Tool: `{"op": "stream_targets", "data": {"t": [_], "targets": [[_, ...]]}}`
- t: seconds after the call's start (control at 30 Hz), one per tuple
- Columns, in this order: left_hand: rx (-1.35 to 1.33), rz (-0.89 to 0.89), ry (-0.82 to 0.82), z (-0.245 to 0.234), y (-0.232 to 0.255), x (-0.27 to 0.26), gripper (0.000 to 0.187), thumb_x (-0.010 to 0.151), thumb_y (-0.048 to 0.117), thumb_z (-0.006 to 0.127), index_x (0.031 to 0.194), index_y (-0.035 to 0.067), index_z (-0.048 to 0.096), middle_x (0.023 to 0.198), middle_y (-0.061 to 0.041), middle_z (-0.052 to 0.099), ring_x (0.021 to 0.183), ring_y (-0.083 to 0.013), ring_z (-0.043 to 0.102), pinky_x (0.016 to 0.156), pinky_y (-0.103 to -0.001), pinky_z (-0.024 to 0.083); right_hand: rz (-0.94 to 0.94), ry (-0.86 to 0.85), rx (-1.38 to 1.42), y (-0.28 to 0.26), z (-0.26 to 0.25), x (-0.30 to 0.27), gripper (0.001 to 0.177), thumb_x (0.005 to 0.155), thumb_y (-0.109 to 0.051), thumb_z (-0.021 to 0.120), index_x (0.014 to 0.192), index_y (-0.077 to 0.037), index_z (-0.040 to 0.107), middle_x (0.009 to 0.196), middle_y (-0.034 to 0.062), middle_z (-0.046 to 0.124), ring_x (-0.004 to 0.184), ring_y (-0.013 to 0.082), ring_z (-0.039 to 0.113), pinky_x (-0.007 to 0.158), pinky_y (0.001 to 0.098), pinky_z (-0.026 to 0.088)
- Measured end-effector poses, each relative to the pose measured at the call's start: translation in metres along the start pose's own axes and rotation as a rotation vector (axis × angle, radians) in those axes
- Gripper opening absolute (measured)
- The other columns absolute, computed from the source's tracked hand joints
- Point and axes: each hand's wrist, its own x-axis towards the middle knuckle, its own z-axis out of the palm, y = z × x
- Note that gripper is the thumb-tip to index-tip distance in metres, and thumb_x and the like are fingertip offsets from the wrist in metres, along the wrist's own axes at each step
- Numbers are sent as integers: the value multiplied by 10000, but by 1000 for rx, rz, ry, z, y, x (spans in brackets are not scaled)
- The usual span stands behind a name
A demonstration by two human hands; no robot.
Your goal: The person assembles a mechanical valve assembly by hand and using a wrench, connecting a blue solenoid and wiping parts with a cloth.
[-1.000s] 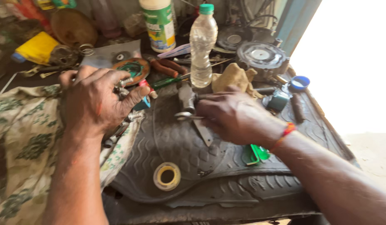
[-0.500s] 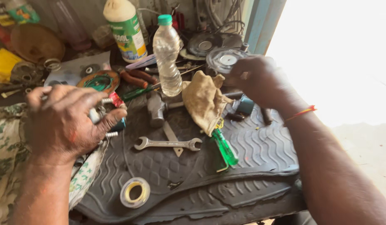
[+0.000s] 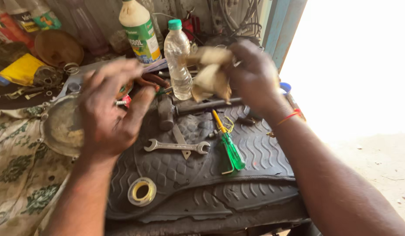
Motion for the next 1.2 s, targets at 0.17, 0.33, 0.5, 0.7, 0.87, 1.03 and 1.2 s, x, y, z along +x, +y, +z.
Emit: {"op": "stream_targets", "data": {"t": [0.17, 0.33, 0.5, 0.7, 0.87, 1.03, 1.2], "targets": [[-1042, -130, -104, 88, 37, 28, 596, 1119, 381, 656, 1534, 101, 333, 1446, -128, 484, 1343, -238, 533, 1166, -372, 462, 286, -209, 1049, -32, 8, -12, 185, 1036, -52, 644, 1206, 19, 658, 1105, 73, 703, 958, 162, 684, 849, 310, 587], [9, 17, 112, 95, 3, 18, 145, 1150, 171, 653, 1235, 57, 622, 1222, -117, 646, 1131, -268, 689, 975, -357, 577, 540, -338, 693, -37, -4, -7, 287, 868, -80, 676, 1147, -123, 724, 1009, 93, 780, 865, 194, 761, 798, 349, 622], [320, 15, 78, 57, -38, 4, 164, 1046, 137, 727, 1173, 44, 678, 1144, -117, 668, 1003, -307, 705, 872, -405, 572, 72, -691, -273, -29, -16, -7, 152, 805, -216, 767, 941, -159, 802, 905, 33, 776, 820, 175, 747, 762, 350, 599], [453, -101, -122, 67, -42, -4, 263, 872, 238, 826, 1074, 85, 755, 1069, -103, 682, 944, -310, 675, 897, -504, 505, 62, -909, -288, -35, 4, -17, 253, 712, -180, 792, 965, -180, 788, 923, 18, 786, 895, 212, 750, 798, 379, 581], [366, -263, -242, 67, -41, -5, 357, 797, 309, 837, 1070, 97, 746, 1136, -98, 658, 1117, -344, 568, 984, -569, 400, 127, -995, -376, -38, 14, -19, 295, 714, -203, 792, 1009, -193, 784, 938, 13, 781, 915, 217, 739, 807, 386, 577], [460, -101, -183, 68, -35, -1, 314, 793, 315, 854, 1038, 137, 771, 1104, -63, 685, 1112, -322, 584, 1137, -640, 284, 14, -936, -313, -32, 16, -20, 227, 733, -217, 797, 951, -157, 782, 935, 45, 767, 904, 229, 738, 800, 381, 576], [434, -72, -120, 69, -25, 2, 348, 766, 297, 844, 1055, 120, 764, 1132, -47, 687, 1141, -311, 591, 1108, -588, 349, 128, -754, -78, -19, -9, -11, 189, 789, -175, 789, 966, -113, 765, 863, 46, 754, 808, 205, 723, 735, 360, 578]]}}
